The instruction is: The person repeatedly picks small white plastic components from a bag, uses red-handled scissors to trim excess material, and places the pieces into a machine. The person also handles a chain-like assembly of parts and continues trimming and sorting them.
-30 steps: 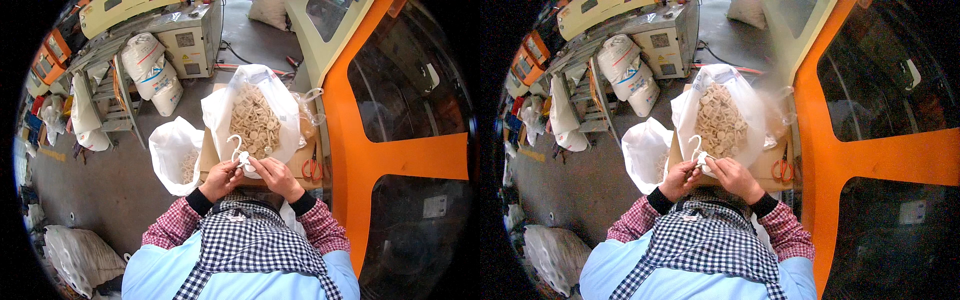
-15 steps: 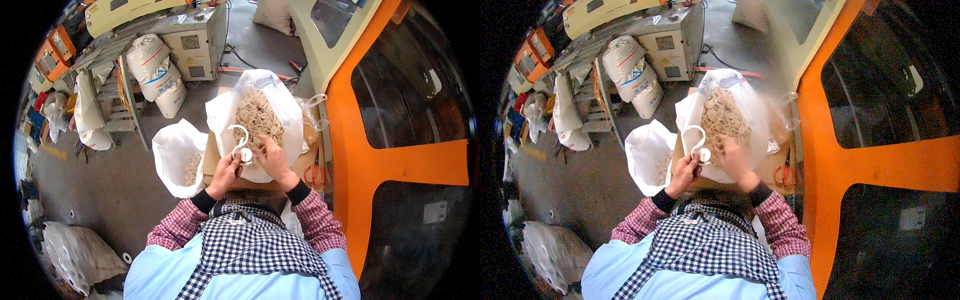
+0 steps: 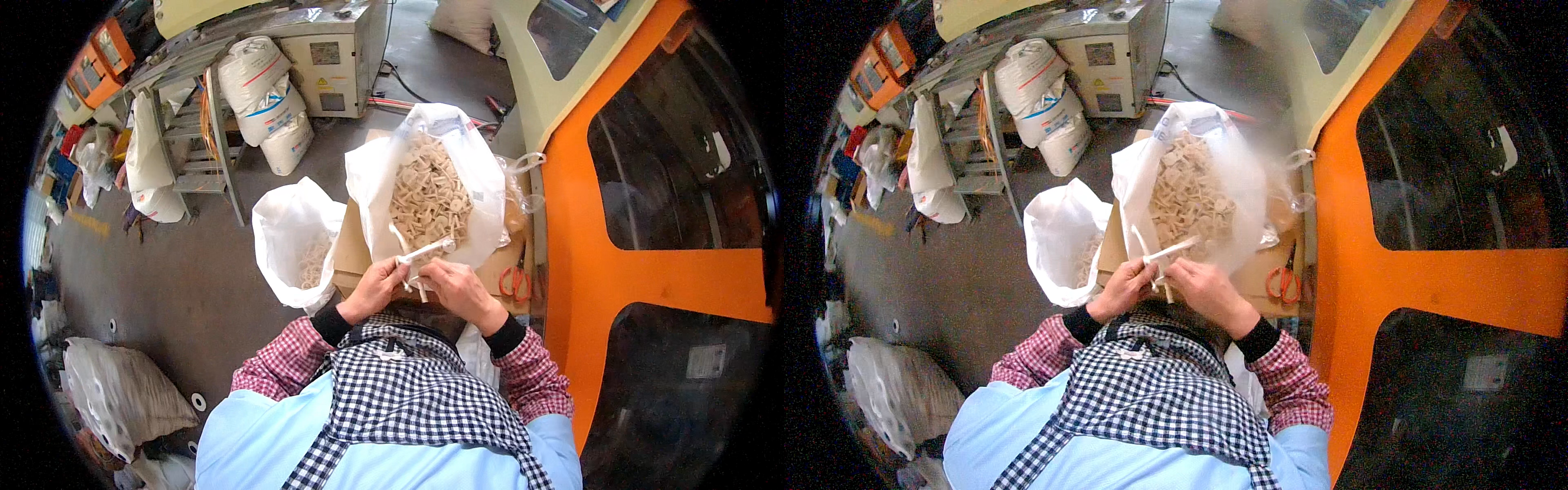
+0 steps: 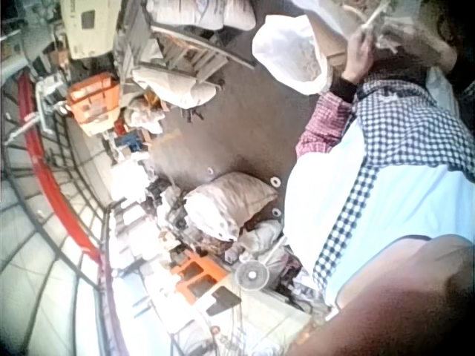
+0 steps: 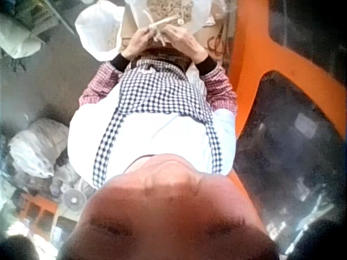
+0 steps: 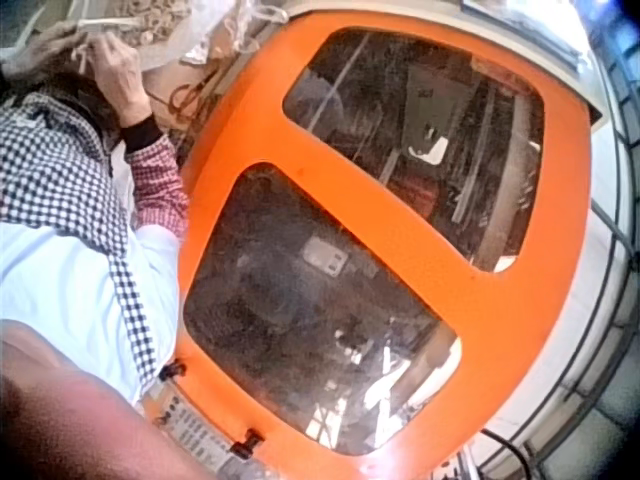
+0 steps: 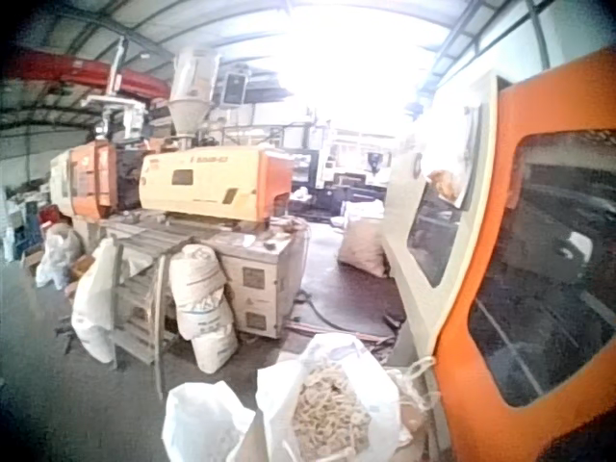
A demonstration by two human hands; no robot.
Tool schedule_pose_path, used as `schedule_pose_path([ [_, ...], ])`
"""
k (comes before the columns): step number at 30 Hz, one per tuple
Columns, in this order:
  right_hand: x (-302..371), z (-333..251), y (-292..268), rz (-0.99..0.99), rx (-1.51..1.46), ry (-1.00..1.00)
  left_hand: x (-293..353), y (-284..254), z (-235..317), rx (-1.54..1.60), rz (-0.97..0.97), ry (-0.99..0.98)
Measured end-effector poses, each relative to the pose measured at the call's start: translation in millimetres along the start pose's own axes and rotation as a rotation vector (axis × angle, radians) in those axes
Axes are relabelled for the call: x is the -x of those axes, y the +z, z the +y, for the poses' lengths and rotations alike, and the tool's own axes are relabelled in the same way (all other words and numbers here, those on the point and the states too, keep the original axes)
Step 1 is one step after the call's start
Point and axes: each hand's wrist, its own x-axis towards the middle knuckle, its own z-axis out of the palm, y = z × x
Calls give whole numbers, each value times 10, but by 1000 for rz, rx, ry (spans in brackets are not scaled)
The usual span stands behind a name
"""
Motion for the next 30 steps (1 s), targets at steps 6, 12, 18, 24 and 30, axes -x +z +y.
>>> schedule_pose_path([
  [6, 117, 65, 284, 83, -990, 866, 59, 111, -48, -412, 258, 348],
  [12, 228, -49, 325, 0, -490, 508, 76, -50, -211, 253, 163, -210],
  [18, 174, 725, 702, 53, -653, 853, 295, -102, -95, -943, 119, 802],
  [24, -100, 1266, 569, 169, -156, 958, 429, -637, -124, -678, 535, 472],
  [30, -112, 962, 392, 108, 138, 775, 423, -1829, -790, -1116, 879, -106],
])
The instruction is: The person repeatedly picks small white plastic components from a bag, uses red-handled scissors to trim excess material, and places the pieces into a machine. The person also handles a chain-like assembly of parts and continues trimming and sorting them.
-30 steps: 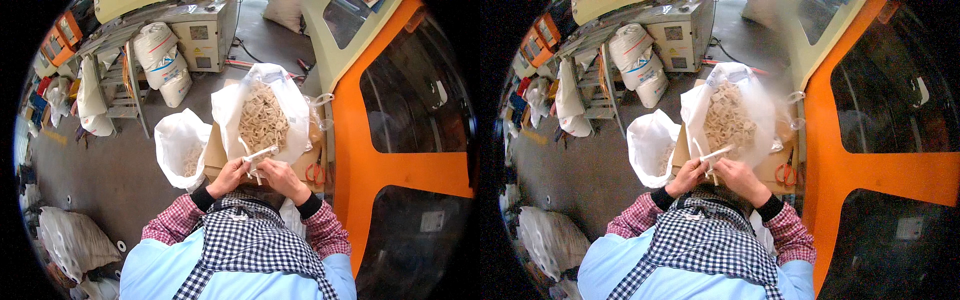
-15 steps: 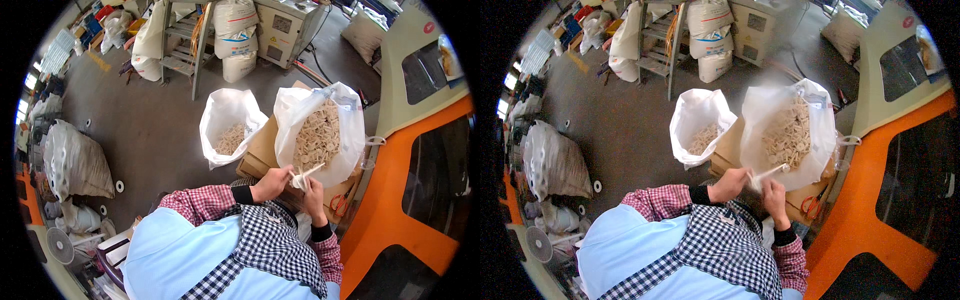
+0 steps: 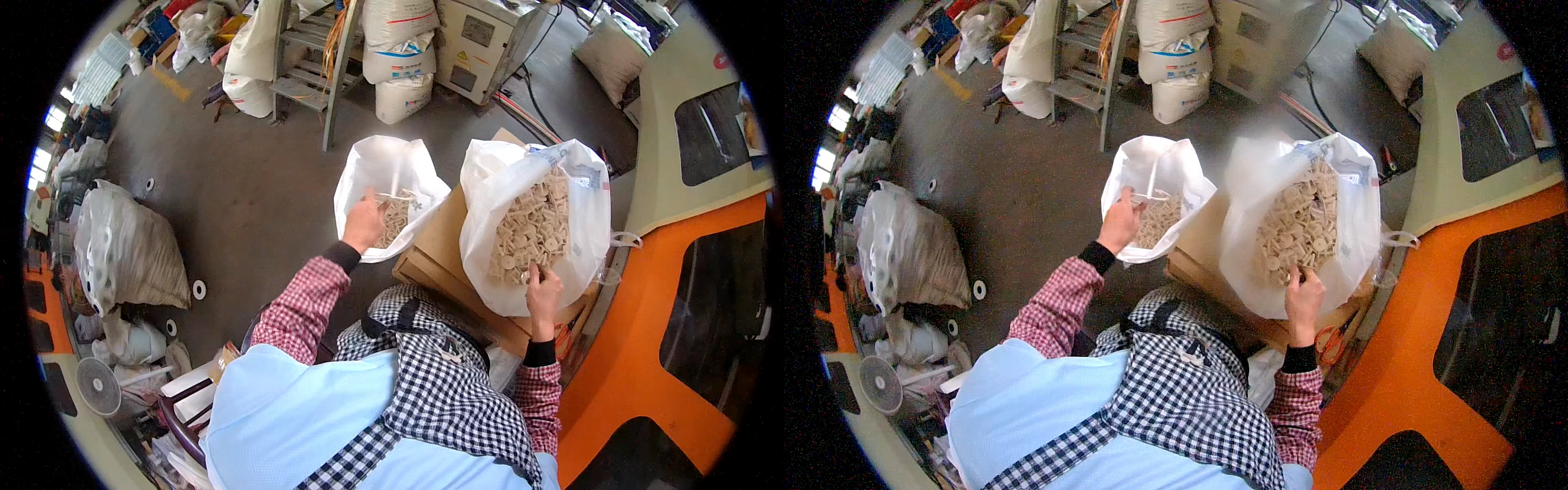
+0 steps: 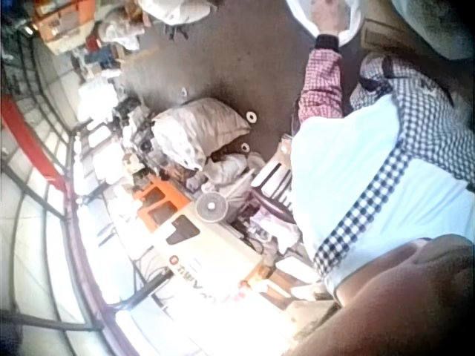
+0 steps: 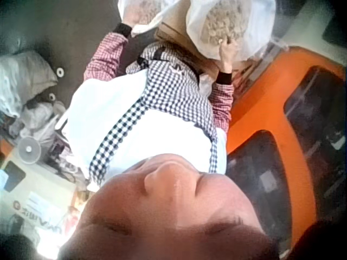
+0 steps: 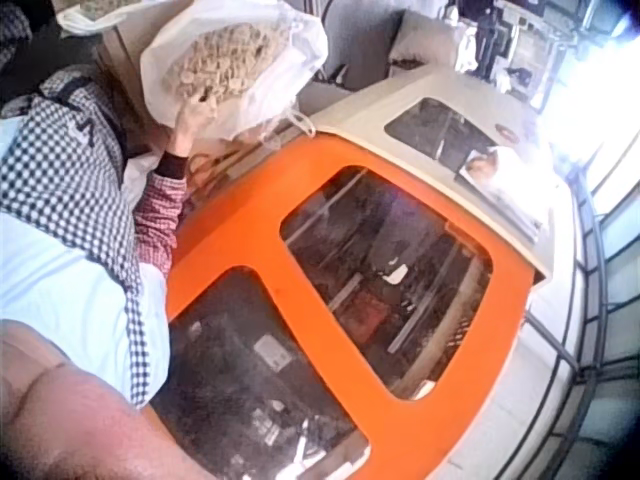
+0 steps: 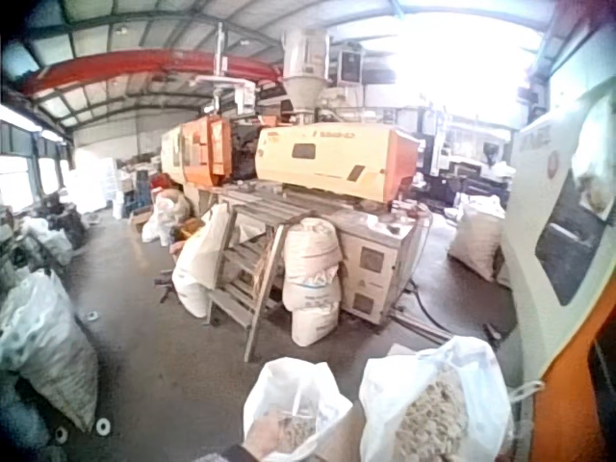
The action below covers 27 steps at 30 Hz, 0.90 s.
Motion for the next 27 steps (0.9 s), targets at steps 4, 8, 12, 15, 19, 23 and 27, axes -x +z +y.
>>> schedule_pose_path([
  [4, 114, -40, -104, 73, -49, -51, -118, 30, -251, 70, -43, -122],
  [8, 339, -20, -207, 180, -228, -25, -203, -53, 102, 183, 60, -7],
  [12, 653, -8, -228, 47, -626, 184, -88, -337, 1262, 247, 101, 511],
  [15, 800, -295, -74, -88, -1181, 169, 299, -420, 1980, 475, -93, 981],
  [19, 1196, -364, 85, -14, -1537, 281, 775, -167, 2546, 370, -477, 1787],
  [23, 1717, -186, -5, 259, -1158, 67, 1080, 91, 2875, 547, -529, 2128],
  [27, 2604, 22, -132, 694, -206, -131, 1621, 41, 3254, 574, -658, 2301],
])
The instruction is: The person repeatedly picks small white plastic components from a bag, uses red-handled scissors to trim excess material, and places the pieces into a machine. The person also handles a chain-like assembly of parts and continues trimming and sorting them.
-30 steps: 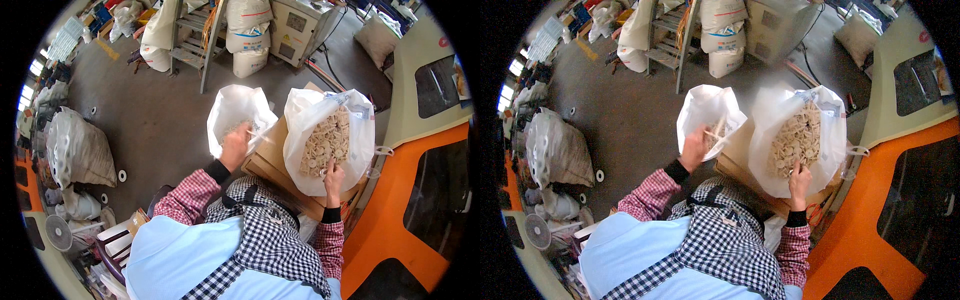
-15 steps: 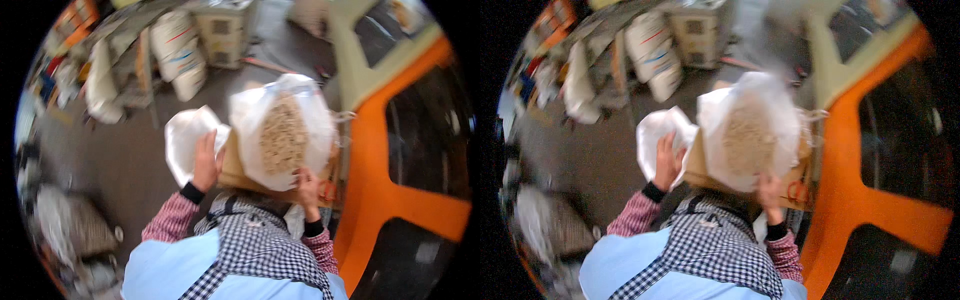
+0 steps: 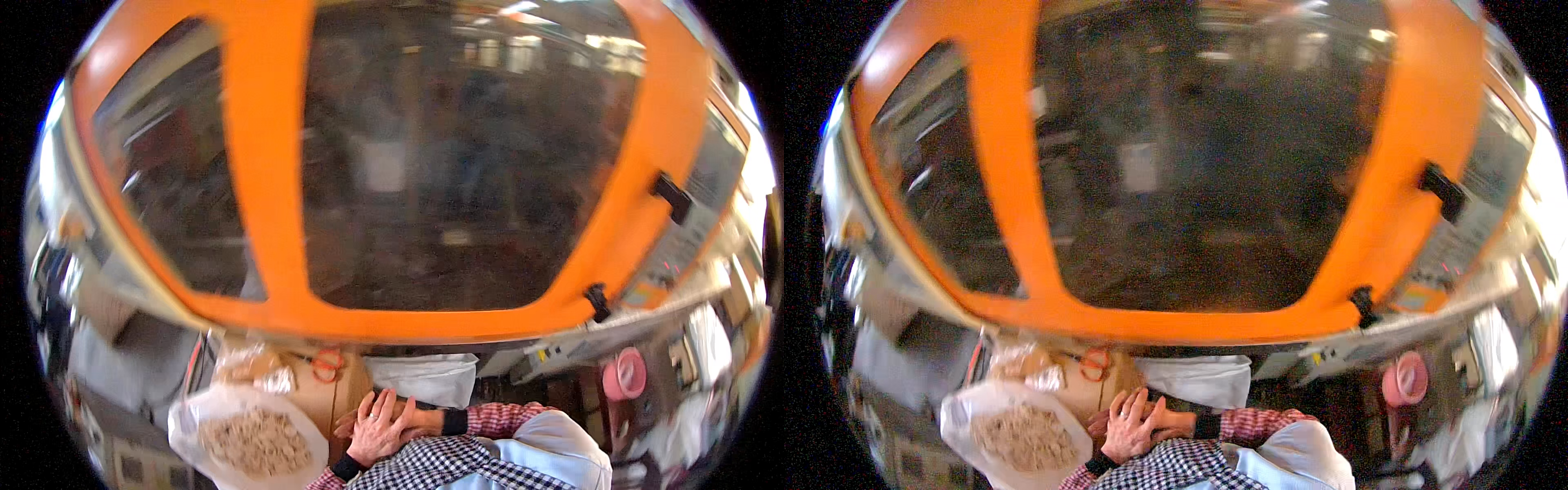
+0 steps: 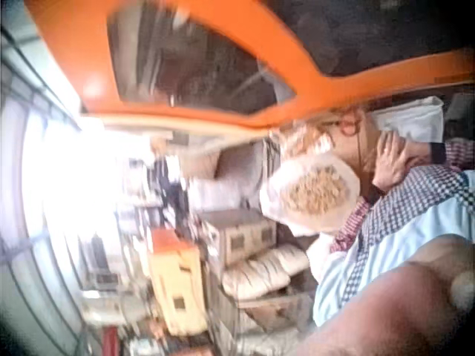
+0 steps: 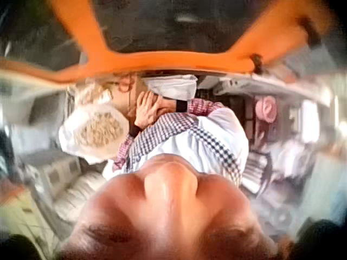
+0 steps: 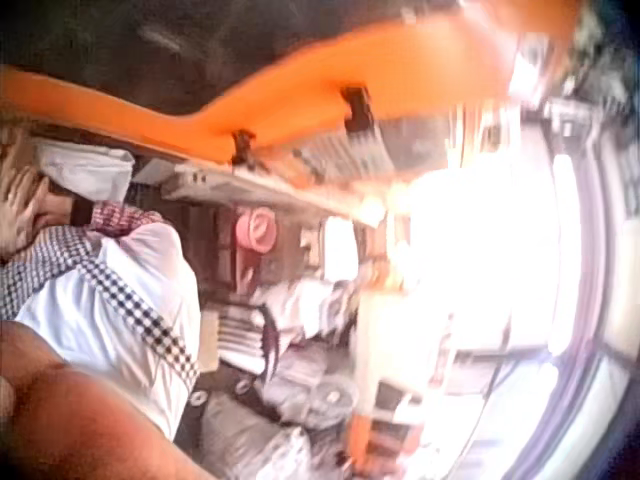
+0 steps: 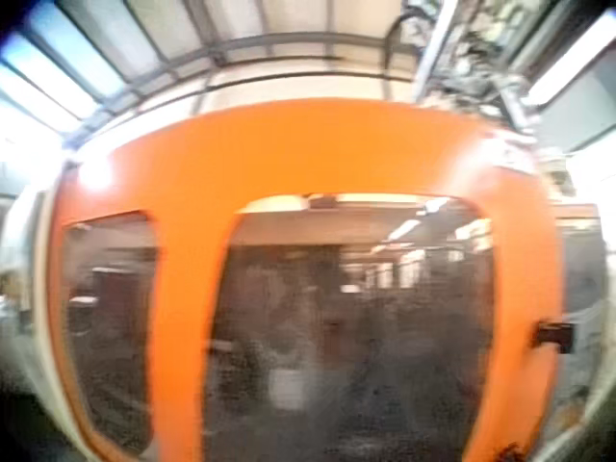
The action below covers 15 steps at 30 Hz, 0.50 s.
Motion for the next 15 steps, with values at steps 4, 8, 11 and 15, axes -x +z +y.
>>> schedule_pose_path([
  [4, 225, -394, -648, 357, -885, 562, -567, 258, -137, 60, -27, -42],
  [8, 819, -532, -1180, 774, -1322, 278, -1226, 338, 112, 145, -36, 131],
  [11, 1396, -385, -1258, 1169, -1175, 434, -1779, 460, 587, 577, -148, 229],
  [15, 1551, -468, -1174, 1394, -873, 773, -2605, 323, 1402, 962, -45, 363],
])
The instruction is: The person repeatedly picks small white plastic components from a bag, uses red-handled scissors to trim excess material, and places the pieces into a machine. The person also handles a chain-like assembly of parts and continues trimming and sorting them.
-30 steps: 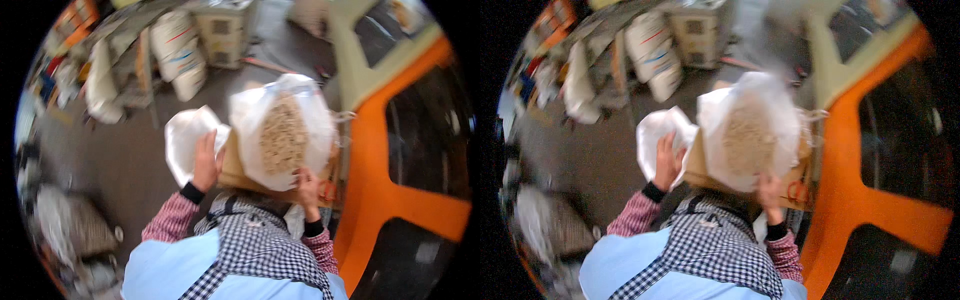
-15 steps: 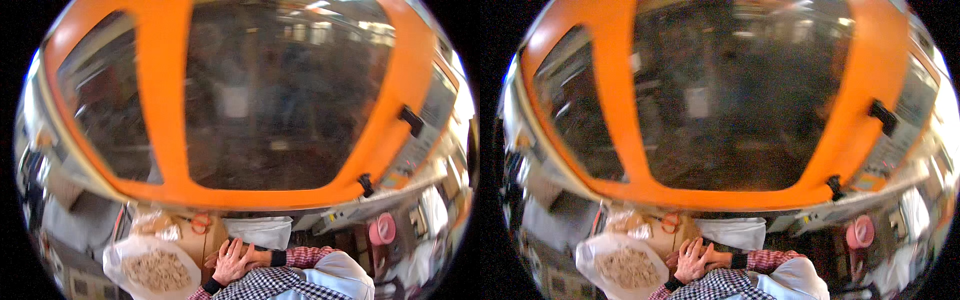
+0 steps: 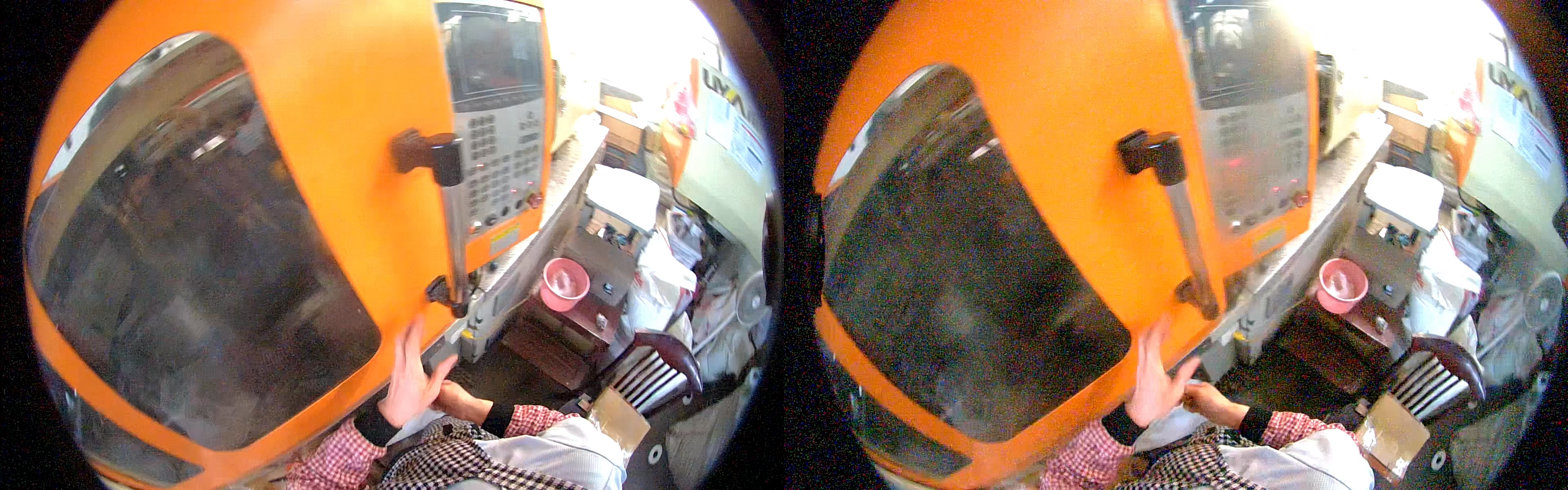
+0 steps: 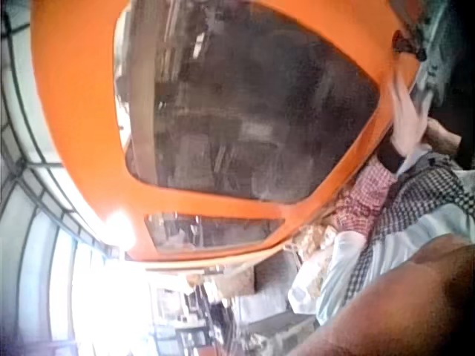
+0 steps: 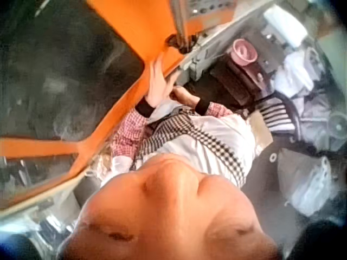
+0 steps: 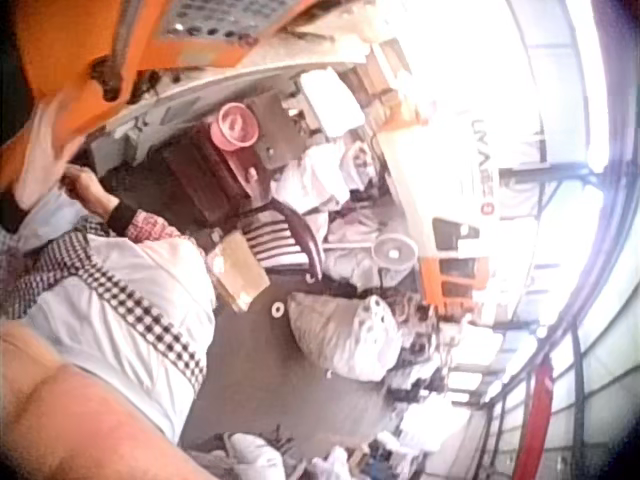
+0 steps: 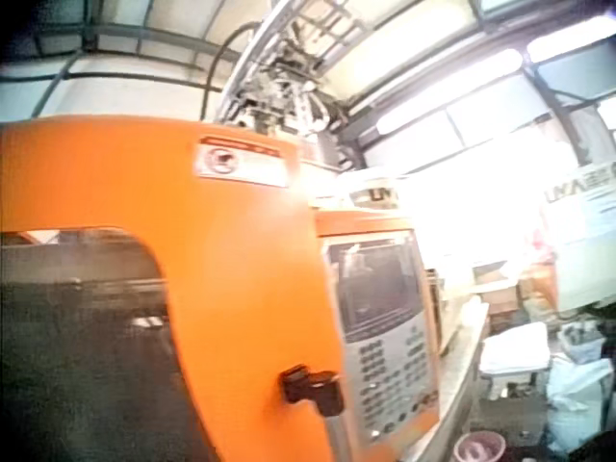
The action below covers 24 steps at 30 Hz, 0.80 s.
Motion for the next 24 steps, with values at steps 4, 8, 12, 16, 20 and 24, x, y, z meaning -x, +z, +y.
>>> schedule_pose_path([
  [4, -51, 141, -170, 4, -74, 60, -730, 392, 24, 275, 206, 34],
  [8, -111, 17, -193, -16, 95, 38, -957, 530, 1, 591, -45, -206],
  [12, -162, -132, -99, -52, 189, -33, -953, 512, 16, 503, -20, -201],
  [16, -176, -110, 18, -169, 275, -58, -763, 347, 4, 520, 8, -209],
  [20, -338, -153, -122, -350, 728, -29, -444, 39, -47, 580, 7, -253],
  [24, -610, -47, -221, -322, 1277, -411, 7, -462, -106, 438, -35, -376],
])
